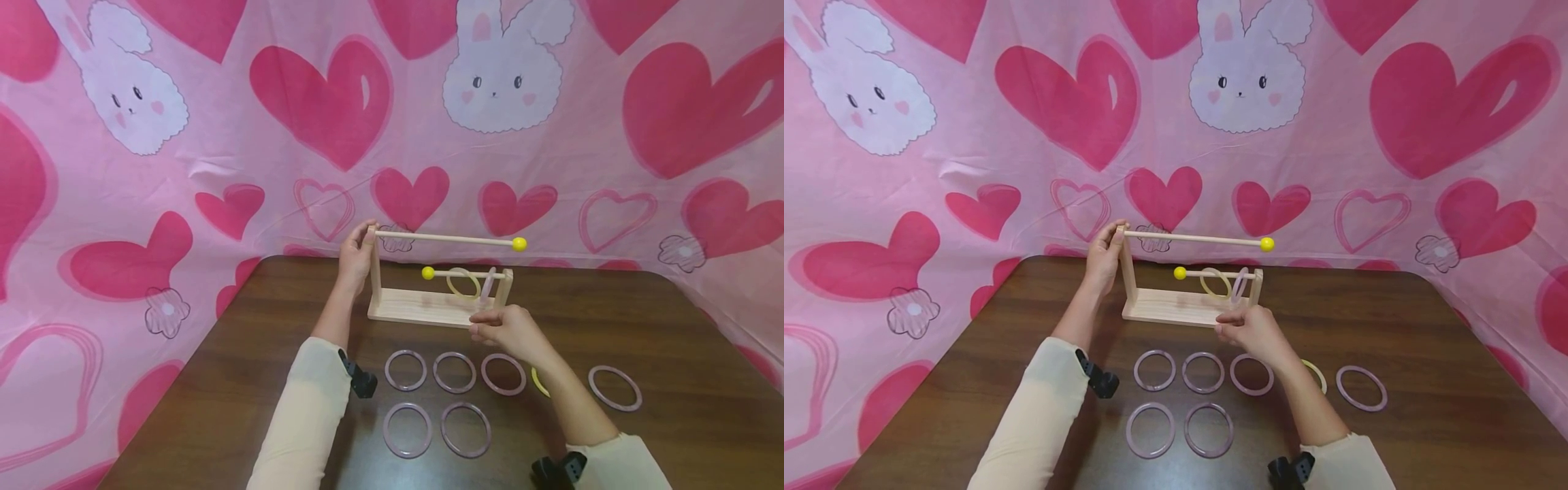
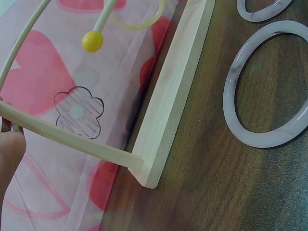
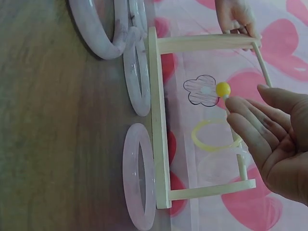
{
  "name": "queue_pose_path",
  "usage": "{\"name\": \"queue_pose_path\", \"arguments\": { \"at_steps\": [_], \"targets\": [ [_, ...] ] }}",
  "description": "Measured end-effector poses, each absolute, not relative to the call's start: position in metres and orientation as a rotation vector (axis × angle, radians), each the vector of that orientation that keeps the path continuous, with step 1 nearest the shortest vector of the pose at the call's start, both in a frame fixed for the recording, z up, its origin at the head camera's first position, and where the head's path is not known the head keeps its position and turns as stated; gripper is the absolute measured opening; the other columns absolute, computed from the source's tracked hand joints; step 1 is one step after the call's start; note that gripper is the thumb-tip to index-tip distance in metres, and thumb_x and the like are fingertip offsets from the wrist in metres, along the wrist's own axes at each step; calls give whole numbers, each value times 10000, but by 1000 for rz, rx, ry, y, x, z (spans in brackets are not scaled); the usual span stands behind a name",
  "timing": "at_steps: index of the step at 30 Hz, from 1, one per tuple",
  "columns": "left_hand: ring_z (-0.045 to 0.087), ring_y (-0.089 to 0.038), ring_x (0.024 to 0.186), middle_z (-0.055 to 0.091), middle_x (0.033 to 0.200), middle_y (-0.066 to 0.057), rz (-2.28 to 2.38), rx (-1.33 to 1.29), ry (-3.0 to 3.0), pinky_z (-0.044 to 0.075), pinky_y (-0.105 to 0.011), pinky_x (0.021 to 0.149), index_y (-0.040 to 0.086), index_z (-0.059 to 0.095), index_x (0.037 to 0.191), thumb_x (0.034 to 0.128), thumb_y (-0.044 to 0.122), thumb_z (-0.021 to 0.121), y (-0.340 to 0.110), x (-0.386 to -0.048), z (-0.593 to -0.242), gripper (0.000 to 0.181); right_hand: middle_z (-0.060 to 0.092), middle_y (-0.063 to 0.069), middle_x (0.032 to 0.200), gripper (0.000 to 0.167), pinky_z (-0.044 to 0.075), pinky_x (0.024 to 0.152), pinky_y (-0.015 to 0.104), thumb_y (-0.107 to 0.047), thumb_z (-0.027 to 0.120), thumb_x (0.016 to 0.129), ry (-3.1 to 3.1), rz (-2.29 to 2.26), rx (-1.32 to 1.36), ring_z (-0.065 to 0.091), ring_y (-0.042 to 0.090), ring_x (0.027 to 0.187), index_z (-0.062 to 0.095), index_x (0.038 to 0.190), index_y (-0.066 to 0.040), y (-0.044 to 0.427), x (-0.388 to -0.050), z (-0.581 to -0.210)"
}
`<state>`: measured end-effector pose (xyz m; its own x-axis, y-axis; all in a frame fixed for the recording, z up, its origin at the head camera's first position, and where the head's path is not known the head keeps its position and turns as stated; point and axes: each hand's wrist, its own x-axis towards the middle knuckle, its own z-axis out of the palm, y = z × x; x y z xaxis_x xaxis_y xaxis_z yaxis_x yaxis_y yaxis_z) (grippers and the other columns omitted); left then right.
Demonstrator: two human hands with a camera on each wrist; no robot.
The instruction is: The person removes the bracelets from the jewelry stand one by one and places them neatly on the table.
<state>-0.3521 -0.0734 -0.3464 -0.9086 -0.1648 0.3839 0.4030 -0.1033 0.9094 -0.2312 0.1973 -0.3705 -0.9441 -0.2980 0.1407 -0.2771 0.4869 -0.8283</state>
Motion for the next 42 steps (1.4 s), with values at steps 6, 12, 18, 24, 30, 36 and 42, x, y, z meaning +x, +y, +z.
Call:
{"name": "queue_pose_path", "arguments": {
  "at_steps": [6,12,18,24,30,36,42],
  "targets": [
    [525,-193,1058,582,1203,-165,-2074,-254,-1796,427,-302,920,-36,543,1217,930,104,528,-74,-353,-347,319,661,213,994,265,542,634,256,-101,669,843,2889,-1430,-457,659,267,845,660,1043,72,197,-242,-368],
    [523,-201,1080,579,1207,-171,-2081,-265,-1788,419,-299,937,-25,554,1212,928,93,530,-73,-355,-348,308,683,173,932,295,539,702,377,-128,645,865,2966,-1388,-356,654,288,856,643,1093,58,199,-247,-368],
    [525,-192,1067,581,1203,-165,-2099,-268,-1778,423,-297,932,-26,556,1205,927,82,527,-73,-356,-347,300,670,169,1000,326,513,776,447,-147,635,872,3009,-1383,-292,624,330,938,624,1120,63,202,-252,-374],
    [523,-190,1064,583,1200,-158,-2106,-268,-1776,425,-300,927,-31,554,1201,926,95,531,-72,-357,-348,303,674,157,993,332,500,794,463,-144,638,869,3042,-1372,-284,617,335,955,619,1122,71,201,-255,-378],
    [524,-196,1073,579,1203,-170,-2107,-268,-1762,421,-296,934,-36,552,1201,927,78,527,-73,-356,-348,297,676,156,984,347,487,816,464,-161,643,871,3059,-1360,-289,616,328,962,616,1119,81,199,-259,-381],
    [518,-191,1078,568,1212,-189,-2097,-280,-1774,411,-293,938,-36,547,1207,932,86,521,-74,-354,-347,302,675,157,982,336,485,817,480,-155,629,876,3055,-1366,-259,603,346,979,617,1122,73,199,-262,-384],
    [513,-181,1070,571,1213,-180,-2080,-270,-1800,408,-302,931,-19,554,1206,934,113,522,-74,-353,-347,304,679,159,966,297,494,769,483,-132,628,873,3104,-1338,-245,602,355,972,639,1097,63,198,-264,-385]
  ]
}}
